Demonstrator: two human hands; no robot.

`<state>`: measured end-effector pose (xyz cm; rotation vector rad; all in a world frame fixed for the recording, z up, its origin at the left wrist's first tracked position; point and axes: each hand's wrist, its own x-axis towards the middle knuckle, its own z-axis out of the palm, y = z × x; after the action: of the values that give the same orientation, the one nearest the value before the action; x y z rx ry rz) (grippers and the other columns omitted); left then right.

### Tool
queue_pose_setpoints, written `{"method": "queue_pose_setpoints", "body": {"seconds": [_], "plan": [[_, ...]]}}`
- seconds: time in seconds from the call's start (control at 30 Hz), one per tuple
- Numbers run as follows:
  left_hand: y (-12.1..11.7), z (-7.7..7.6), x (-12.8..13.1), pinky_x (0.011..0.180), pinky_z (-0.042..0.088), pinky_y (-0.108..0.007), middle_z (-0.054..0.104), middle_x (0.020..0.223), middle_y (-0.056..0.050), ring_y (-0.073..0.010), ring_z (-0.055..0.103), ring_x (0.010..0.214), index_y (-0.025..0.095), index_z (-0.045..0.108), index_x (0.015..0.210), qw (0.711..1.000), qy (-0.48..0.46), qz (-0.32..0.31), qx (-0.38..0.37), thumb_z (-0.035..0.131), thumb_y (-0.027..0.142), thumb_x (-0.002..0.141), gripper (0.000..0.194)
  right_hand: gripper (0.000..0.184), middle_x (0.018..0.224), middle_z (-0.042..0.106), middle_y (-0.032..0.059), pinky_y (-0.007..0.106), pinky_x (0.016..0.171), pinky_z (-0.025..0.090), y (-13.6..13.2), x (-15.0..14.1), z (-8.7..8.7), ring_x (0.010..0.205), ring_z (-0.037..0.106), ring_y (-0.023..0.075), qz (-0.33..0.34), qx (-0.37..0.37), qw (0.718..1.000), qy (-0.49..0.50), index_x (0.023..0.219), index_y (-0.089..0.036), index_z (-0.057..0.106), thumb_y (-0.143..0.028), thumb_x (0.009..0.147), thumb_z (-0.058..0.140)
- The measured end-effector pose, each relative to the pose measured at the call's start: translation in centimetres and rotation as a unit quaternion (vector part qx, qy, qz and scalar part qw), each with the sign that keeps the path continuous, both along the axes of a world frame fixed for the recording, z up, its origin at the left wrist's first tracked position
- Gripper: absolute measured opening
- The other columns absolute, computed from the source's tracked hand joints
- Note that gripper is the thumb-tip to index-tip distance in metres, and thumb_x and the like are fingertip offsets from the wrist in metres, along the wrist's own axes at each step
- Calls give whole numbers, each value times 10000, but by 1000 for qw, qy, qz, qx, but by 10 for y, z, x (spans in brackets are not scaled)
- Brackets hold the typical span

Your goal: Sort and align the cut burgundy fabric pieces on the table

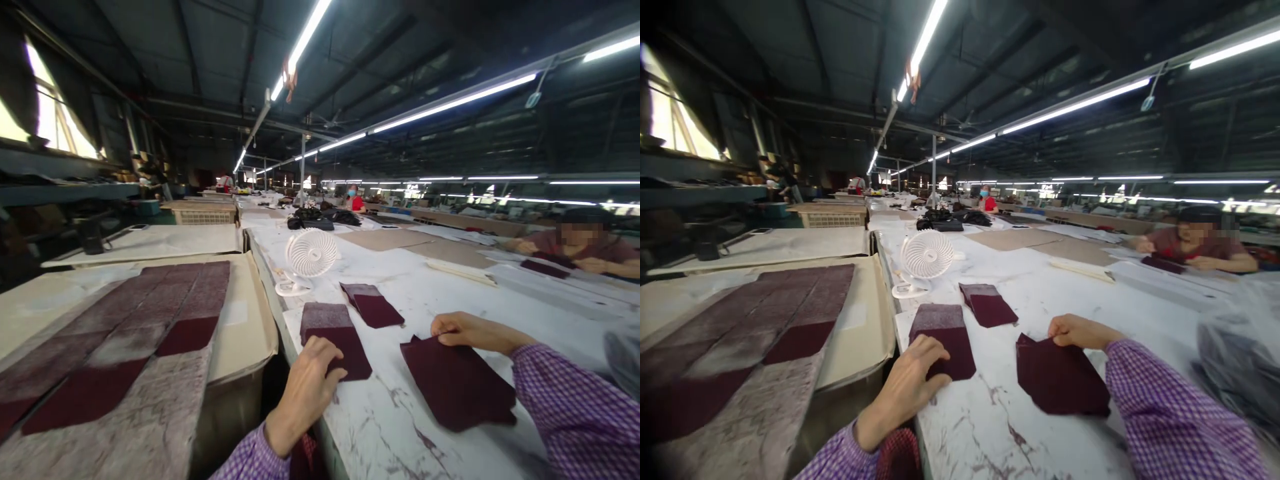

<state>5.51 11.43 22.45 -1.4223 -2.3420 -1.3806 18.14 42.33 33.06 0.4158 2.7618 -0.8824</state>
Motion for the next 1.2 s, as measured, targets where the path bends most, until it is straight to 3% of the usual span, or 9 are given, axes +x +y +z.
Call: {"method": "queue_pose_setpoints", "body": {"seconds": [0.13,0.33,0.43,0.6,0.73,0.87,0.93,1.07,1.2], "plan": [[11,-2,-8,832,385,-364,585,953,-45,-222,476,937,177,612,916,989,111,-26,-96,600,231,776,150,237,680,588,20,228,508,360,46,12,-27,598,500,131,-106,23,993,-41,768,-158,545,-286,571,580],[23,0,-1,802,374,-365,586,906,-69,-224,491,905,153,620,847,969,182,-13,-166,365,175,874,257,293,774,618,52,235,486,400,53,14,-35,665,549,166,-150,42,986,-55,818,-148,575,-229,537,553],[23,4,-3,774,376,-341,621,871,-62,-214,531,872,158,635,813,979,138,5,-152,366,171,863,274,300,813,637,53,236,527,428,52,14,-35,712,572,167,-141,45,988,-48,861,-147,580,-216,574,529],[19,6,-21,699,382,-290,676,817,-36,-181,590,755,176,668,797,996,-45,32,-77,462,212,790,209,308,902,656,71,299,670,468,52,16,-31,795,593,193,-127,106,986,-16,907,-159,612,-182,604,561],[21,1,-36,658,383,-264,670,715,-28,-170,587,682,166,672,718,986,-159,41,-3,501,254,755,195,223,1008,630,125,409,892,402,22,-1,-16,953,559,253,-98,188,975,68,882,-140,637,-182,673,573],[25,-4,-42,625,367,-238,640,636,-7,-140,545,627,152,665,637,973,-219,41,62,564,214,714,141,271,989,659,54,285,831,452,-57,-34,-21,909,593,170,95,125,973,168,934,-173,663,-304,870,433],[24,-5,-46,580,354,-214,611,581,-1,-111,508,570,131,645,592,927,-342,22,152,618,155,672,88,307,978,669,56,287,836,460,-95,-49,-40,881,605,162,180,114,954,209,917,-160,679,-299,903,405],[5,-3,-73,537,409,-206,603,571,-14,-103,529,512,110,600,646,732,-585,41,347,568,105,718,79,390,1234,581,91,370,1008,366,-129,-62,-78,1118,510,213,205,212,922,250,1180,-135,598,-329,943,357],[-19,-1,-106,555,450,-191,581,553,-11,-82,535,488,122,527,631,688,-590,93,412,489,36,732,138,397,1225,585,74,397,1005,377,-126,-62,-86,1099,513,211,200,214,924,247,1197,-150,579,-349,950,341]]}}
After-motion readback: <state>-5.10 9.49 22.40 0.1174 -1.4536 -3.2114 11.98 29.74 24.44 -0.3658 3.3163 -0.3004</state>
